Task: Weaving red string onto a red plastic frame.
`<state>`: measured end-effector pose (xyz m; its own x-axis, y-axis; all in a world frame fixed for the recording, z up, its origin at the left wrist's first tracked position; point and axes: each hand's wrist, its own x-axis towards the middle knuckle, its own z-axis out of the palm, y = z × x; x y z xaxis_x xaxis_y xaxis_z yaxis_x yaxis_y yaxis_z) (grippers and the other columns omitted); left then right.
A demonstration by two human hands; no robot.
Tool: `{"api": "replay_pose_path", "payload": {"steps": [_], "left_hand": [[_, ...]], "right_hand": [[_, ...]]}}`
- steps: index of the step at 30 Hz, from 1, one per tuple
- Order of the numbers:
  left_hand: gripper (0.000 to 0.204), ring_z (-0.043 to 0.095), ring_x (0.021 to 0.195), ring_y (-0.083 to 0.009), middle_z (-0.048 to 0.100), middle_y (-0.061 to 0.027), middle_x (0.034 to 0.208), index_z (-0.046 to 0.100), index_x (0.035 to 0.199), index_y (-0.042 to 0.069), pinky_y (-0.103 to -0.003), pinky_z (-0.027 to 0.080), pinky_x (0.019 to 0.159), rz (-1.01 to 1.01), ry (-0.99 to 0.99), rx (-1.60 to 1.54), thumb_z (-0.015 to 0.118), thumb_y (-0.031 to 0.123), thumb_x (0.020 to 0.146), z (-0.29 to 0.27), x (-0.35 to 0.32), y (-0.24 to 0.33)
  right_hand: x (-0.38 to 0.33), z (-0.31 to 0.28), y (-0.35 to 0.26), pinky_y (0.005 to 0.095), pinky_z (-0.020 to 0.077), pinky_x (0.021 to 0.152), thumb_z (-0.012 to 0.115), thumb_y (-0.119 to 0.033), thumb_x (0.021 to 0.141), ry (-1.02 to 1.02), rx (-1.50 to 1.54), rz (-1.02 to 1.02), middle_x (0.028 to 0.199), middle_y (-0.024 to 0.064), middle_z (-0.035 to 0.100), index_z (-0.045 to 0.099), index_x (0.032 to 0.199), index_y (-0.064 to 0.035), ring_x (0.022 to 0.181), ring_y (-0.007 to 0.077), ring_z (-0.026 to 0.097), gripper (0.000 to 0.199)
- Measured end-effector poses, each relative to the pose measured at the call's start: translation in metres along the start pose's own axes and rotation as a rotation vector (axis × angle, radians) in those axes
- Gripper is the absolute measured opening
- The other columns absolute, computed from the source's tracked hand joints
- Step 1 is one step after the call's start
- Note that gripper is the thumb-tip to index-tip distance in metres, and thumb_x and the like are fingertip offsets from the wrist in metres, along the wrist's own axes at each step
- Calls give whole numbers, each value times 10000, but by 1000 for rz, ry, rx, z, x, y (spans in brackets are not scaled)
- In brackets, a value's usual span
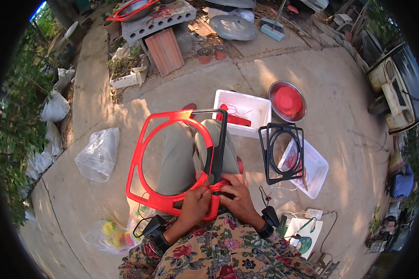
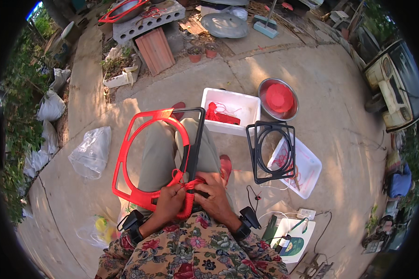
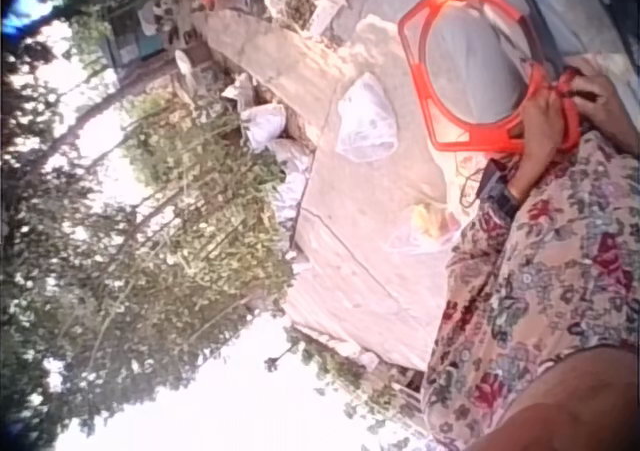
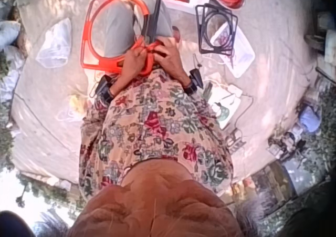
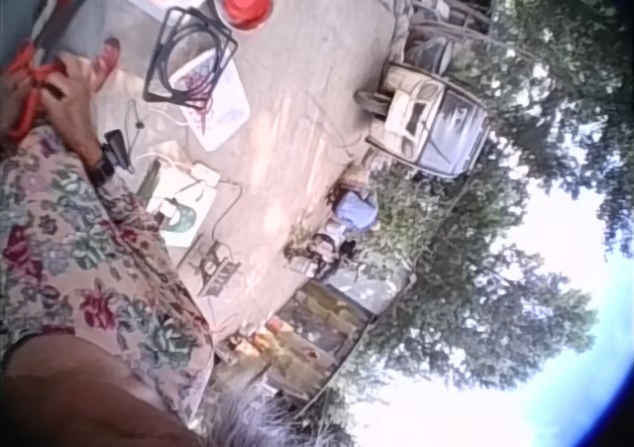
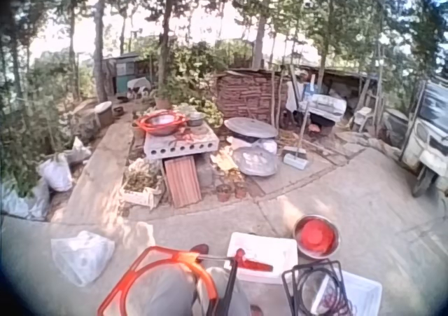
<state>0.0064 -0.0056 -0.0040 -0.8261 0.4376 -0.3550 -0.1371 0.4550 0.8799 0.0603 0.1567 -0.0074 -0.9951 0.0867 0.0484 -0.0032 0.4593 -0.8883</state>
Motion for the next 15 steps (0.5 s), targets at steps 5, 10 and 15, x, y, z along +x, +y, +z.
{"api": "replay_pose_path", "payload": {"steps": [5, 10, 15], "left_hand": [[231, 416, 505, -63, 438, -21, 540, 559, 759, -29, -280, 344, 452, -55, -14, -86, 490, 112, 927, 1, 1, -4], [226, 400, 533, -11, 451, 66, 587, 599, 822, -6, -222, 321, 451, -91, -82, -203, 468, 119, 957, -4, 8, 7], [225, 445, 543, -27, 540, 59, 668, 643, 1034, -25, -211, 382, 484, -226, -79, -494, 528, 147, 946, -8, 2, 17]], "right_hand": [[1, -1, 3, 415, 307, 962, 692, -180, 730, -18, -31, 9, 1143, 81, 557, 657, 874, -53, 1066, 289, 461, 195], [10, -9, 6, 409, 284, 1001, 699, -165, 753, -32, 49, -4, 1139, 66, 560, 644, 851, -45, 1075, 271, 476, 164], [4, -30, 7, 409, 296, 1032, 694, -177, 789, -55, 157, 74, 1178, 61, 559, 649, 854, -49, 1129, 253, 487, 150]]}}
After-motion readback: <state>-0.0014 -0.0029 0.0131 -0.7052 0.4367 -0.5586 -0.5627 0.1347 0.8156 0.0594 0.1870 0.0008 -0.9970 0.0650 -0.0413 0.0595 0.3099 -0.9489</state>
